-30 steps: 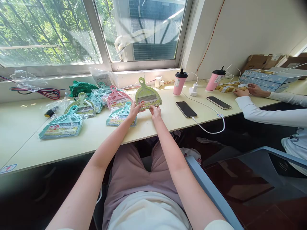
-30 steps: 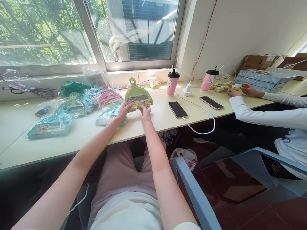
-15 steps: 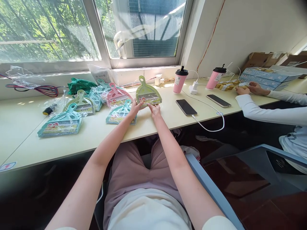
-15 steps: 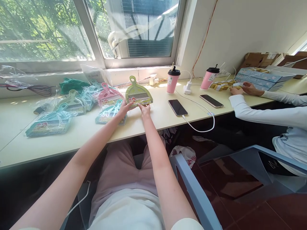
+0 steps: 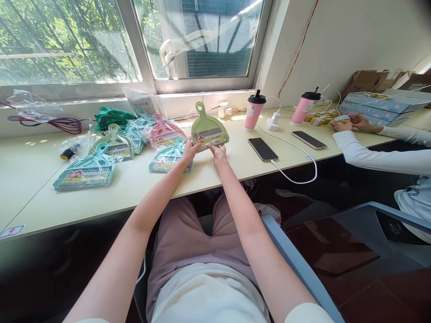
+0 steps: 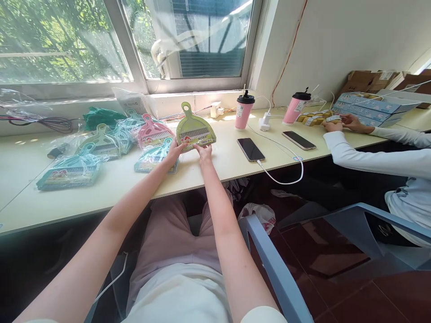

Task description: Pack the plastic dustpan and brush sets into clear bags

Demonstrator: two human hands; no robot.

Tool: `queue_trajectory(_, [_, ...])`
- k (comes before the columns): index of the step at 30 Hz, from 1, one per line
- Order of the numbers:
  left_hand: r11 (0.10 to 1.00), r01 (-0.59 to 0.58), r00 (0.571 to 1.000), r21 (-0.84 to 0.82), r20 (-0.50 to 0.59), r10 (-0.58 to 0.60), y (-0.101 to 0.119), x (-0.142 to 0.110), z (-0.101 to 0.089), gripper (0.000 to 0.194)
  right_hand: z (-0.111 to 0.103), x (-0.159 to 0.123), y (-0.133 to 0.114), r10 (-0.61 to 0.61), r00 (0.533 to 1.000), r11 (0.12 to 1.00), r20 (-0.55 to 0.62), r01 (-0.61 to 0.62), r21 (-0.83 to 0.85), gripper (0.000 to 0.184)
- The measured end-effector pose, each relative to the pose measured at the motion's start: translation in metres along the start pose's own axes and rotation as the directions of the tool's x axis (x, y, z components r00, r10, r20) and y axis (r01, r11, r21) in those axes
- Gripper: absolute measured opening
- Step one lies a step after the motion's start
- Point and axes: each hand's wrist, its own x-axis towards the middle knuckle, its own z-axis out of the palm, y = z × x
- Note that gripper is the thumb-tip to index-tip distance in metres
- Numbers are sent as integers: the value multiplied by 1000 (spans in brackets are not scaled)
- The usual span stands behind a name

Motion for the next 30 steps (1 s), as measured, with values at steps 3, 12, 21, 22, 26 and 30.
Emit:
queue_trajectory(3, [1000,24,999,1,-24,-24,7,-5,3,49,-1,1,1,-14,1000,1000,-5,14,13,67])
queue_trajectory(12, [986,162,976,-42,151,-154,31,-18,6,51,-6,6,2,-62,998,998,-13,62,-25,53])
queue_trajectory(21, [967,251,965,-49,-62,-253,39,-8,-1,63,0,-3,-7,-66,993,996,97,71,-45,72])
queue_trajectory(22, [970,234,969,-65,-70,-238,41,-8,-1,62,1,-4,-7,-78,990,995,117,84,-46,74])
queue_trajectory(26, [973,210,978,-98,6,-211,44,-10,0,61,2,-7,-10,-72,990,994,120,82,-75,81])
queue_trajectory(30, [979,196,976,-50,104,-190,43,-13,-4,65,0,-9,-16,-27,994,994,103,38,-103,76])
